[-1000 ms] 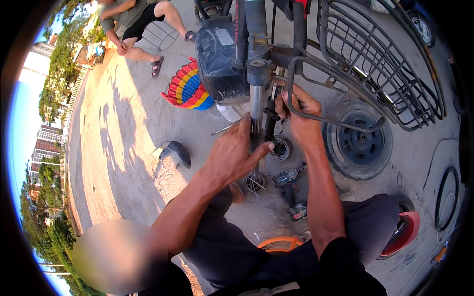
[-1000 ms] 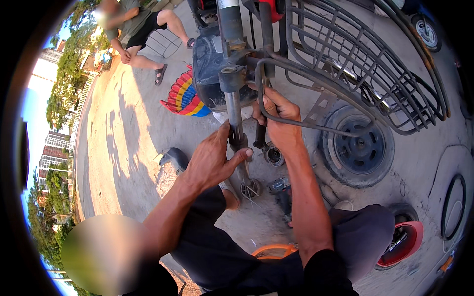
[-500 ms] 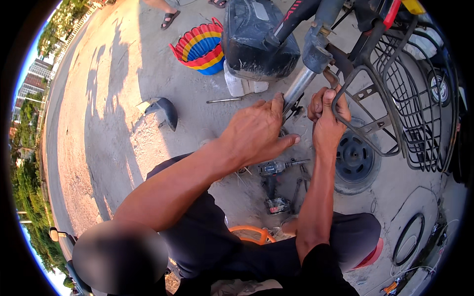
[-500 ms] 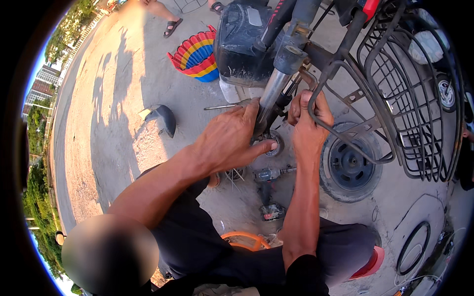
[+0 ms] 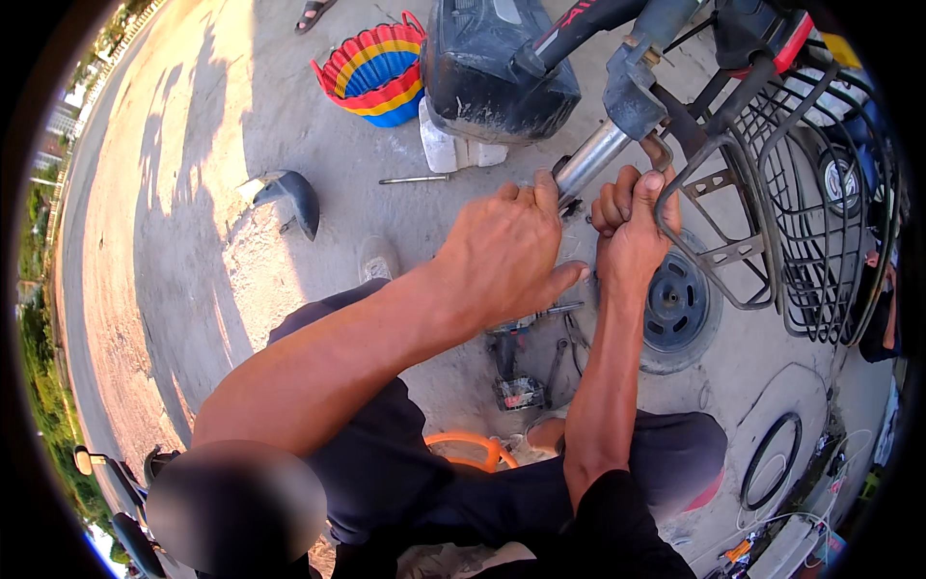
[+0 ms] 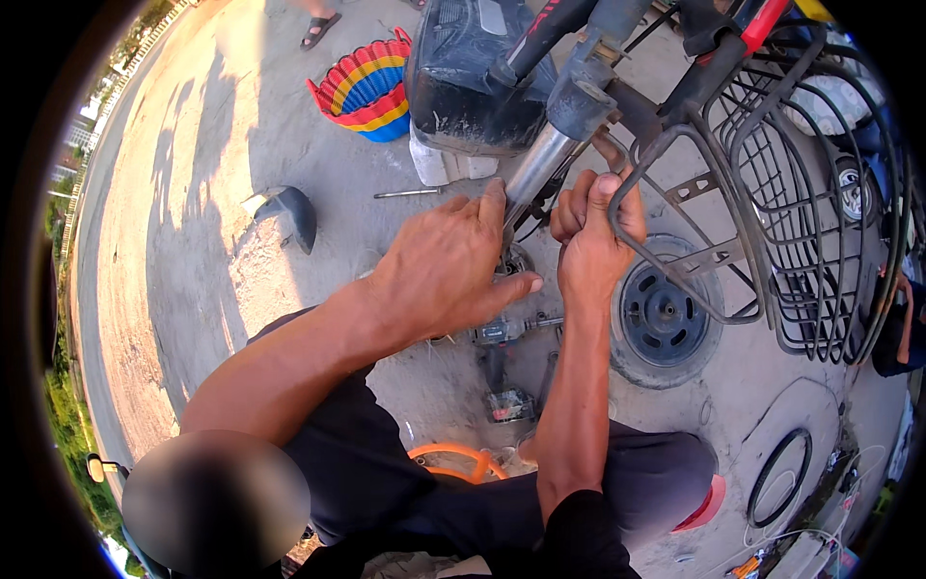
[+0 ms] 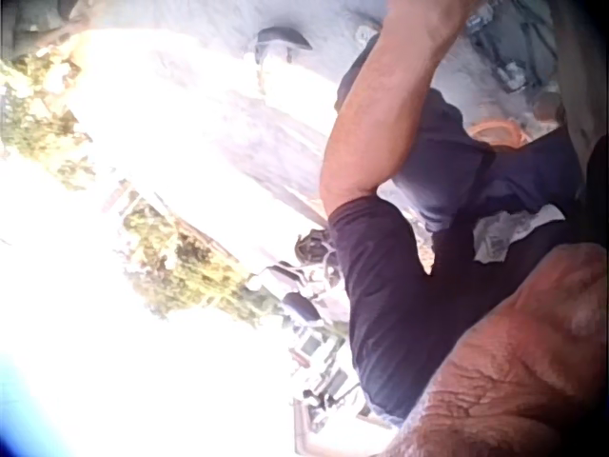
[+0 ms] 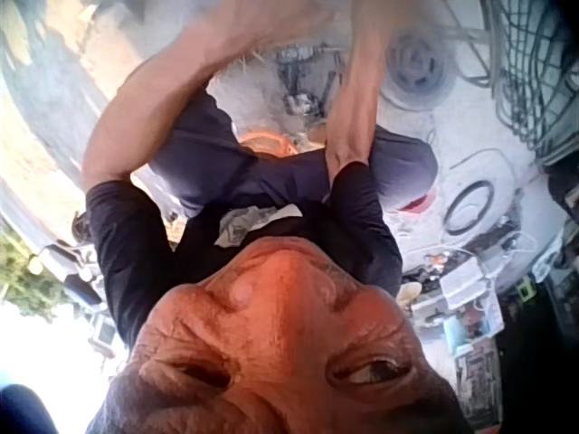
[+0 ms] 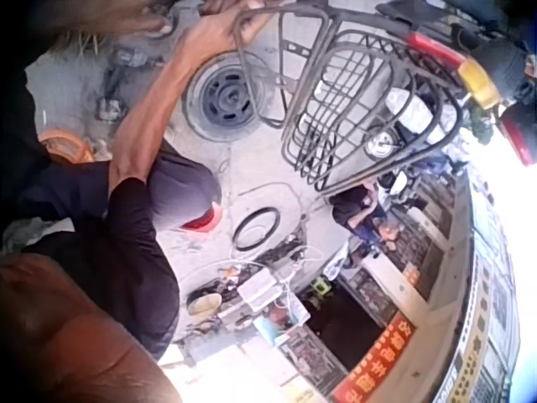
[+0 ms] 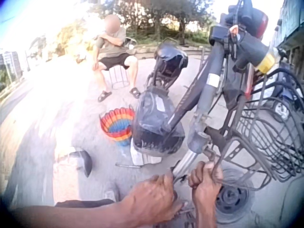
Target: The person uses pliers and their hands to work on the front fork and basket area of a bicycle, handling wires and small components.
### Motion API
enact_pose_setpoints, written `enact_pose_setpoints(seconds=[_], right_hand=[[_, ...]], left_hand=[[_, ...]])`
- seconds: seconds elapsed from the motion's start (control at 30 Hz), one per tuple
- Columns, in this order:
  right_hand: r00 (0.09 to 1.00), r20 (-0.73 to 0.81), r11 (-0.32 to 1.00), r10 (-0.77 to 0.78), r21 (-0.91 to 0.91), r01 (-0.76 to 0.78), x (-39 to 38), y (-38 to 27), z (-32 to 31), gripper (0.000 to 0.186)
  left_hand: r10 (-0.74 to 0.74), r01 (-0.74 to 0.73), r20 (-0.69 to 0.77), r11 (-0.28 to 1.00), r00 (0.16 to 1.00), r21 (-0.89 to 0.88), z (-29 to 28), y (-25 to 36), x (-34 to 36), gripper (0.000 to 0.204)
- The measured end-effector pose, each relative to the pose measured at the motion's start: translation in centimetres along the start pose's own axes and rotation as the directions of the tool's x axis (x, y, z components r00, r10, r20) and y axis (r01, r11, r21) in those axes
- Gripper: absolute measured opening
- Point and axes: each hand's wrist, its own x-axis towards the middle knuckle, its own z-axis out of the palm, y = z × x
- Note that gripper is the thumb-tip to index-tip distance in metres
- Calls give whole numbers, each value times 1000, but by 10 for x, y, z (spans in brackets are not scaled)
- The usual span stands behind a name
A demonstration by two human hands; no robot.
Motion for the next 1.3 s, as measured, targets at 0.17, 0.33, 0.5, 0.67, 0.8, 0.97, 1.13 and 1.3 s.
enact_pose_setpoints(seconds=[0.17, 0.33, 0.5, 0.67, 0.8, 0.97, 1.13, 1.3], right_hand=[[991, -77, 989, -110, -103, 102, -2, 9, 4, 33], [989, -9, 985, -149, -86, 148, 2, 17, -8, 25], [992, -79, 982, -100, -167, 86, -4, 11, 3, 42], [978, -177, 993, -109, 29, 116, -8, 18, 6, 27], [968, -198, 977, -156, -177, 121, -11, 20, 8, 26], [970, -141, 953, -197, -259, 156, -9, 19, 2, 39], [980, -158, 983, -121, -153, 97, -8, 17, 2, 26], [983, -153, 988, -103, -128, 83, -14, 15, 7, 28]], left_hand=[[-35, 35, 10, 998, 999, -49, 1, 1, 1, 82], [-60, 63, 43, 996, 997, -59, -3, 3, 1, 79], [-70, 75, 70, 995, 995, -61, -6, -1, 3, 75], [-56, 50, -40, 989, 998, -138, -11, 2, 9, 76], [4, -33, -175, 987, 985, -160, -4, -3, 14, 72], [-86, 54, -122, 968, 989, -247, -6, 1, 23, 58], [-84, 49, -122, 963, 989, -264, -7, -2, 26, 53], [-97, 66, -106, 962, 990, -264, -8, -2, 22, 54]])
